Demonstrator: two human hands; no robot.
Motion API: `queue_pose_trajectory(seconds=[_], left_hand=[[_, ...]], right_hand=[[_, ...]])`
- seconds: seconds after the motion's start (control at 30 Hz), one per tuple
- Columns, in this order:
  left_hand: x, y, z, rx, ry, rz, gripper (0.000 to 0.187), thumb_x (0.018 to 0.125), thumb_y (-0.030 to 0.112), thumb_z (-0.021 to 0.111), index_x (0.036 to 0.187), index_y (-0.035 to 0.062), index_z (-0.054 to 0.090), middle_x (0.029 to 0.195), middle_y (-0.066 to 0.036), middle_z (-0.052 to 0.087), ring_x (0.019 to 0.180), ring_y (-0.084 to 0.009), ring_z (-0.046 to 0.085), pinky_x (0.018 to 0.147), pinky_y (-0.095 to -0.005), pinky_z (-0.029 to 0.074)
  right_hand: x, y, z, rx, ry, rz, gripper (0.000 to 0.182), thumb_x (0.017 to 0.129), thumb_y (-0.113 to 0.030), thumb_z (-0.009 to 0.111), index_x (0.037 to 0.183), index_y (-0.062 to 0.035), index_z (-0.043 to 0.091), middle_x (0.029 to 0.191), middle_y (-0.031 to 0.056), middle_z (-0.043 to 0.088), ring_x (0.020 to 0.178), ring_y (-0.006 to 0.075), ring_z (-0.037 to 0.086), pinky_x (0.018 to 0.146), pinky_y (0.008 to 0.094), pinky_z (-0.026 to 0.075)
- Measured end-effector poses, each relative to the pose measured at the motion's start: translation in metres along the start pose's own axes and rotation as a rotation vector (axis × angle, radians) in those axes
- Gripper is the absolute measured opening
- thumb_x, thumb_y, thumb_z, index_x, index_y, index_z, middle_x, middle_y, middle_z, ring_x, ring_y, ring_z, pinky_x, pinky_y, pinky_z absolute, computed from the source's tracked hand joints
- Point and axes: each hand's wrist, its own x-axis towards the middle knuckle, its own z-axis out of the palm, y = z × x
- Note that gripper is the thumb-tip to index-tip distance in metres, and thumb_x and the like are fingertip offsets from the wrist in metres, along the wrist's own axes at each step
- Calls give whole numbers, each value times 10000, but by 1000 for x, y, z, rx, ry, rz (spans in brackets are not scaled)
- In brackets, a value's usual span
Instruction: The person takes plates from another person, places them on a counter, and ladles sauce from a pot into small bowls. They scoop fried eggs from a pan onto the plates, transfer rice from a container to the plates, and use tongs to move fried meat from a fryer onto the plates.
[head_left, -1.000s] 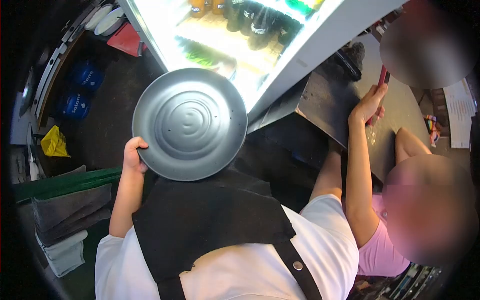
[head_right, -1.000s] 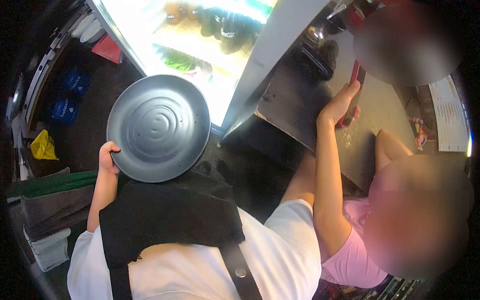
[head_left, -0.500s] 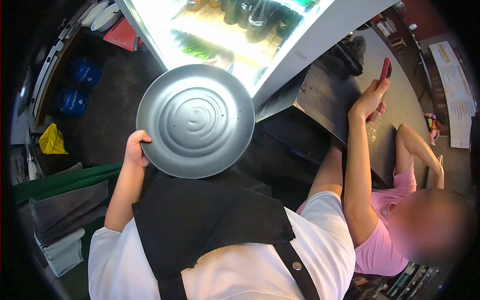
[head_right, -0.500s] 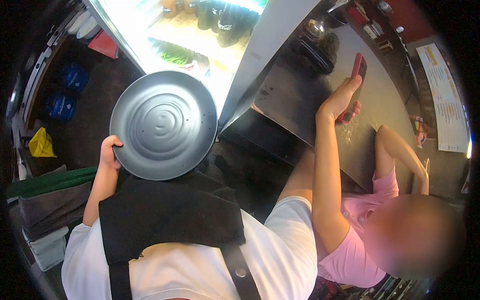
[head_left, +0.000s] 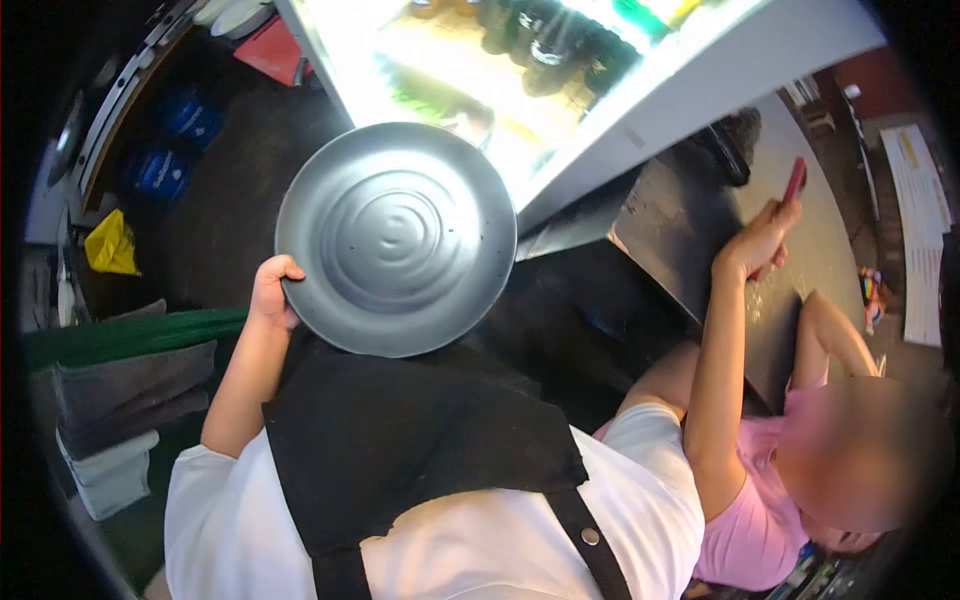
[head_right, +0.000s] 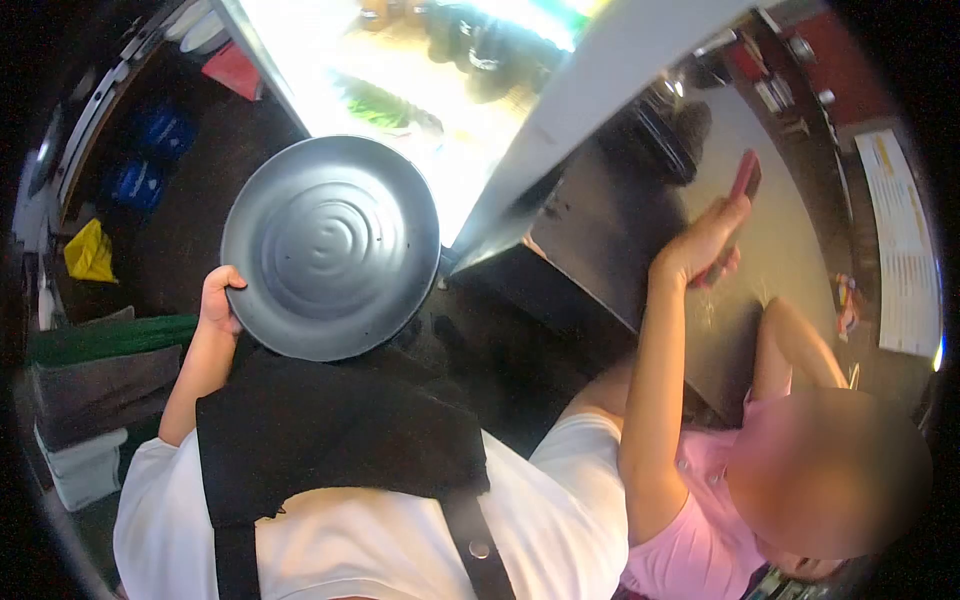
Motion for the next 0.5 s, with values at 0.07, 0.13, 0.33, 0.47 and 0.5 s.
queue_pose_trajectory(seconds=[0.07,0.13,0.33,0.47,0.5], left_hand=[[-3,-1,-2,-4,39,-5,431,650,81,480,1025,-109,575,974,-202,640,853,-316,647,801,-415,545],[-9,-1,3,-11,63,1,453,639,85,490,1041,-105,576,972,-204,640,845,-328,645,809,-430,541],[-9,-4,-6,-70,81,-53,438,635,86,497,1023,-95,591,941,-199,658,810,-322,670,772,-440,567],[-12,-4,-6,-43,92,-23,418,640,78,488,1005,-91,599,935,-196,655,824,-311,667,771,-427,567],[-13,-3,-5,-31,102,-15,418,640,78,488,1005,-91,599,935,-196,655,824,-311,667,771,-427,567]], right_hand=[[-10,22,-8,179,-19,-150,224,950,-278,463,968,-134,634,740,21,507,874,153,540,1120,392,172],[26,-37,10,227,156,358,166,833,-162,561,695,-138,651,941,25,565,1074,119,499,1144,505,6],[2,0,-5,108,56,86,319,945,-408,443,966,-145,623,848,2,522,771,87,564,1049,408,283],[4,-3,-2,90,21,42,434,980,-525,365,1070,-147,560,824,13,483,661,85,533,913,320,423],[-7,13,-9,248,-20,121,421,995,-497,361,1043,-127,555,896,17,468,704,75,511,972,322,391]])
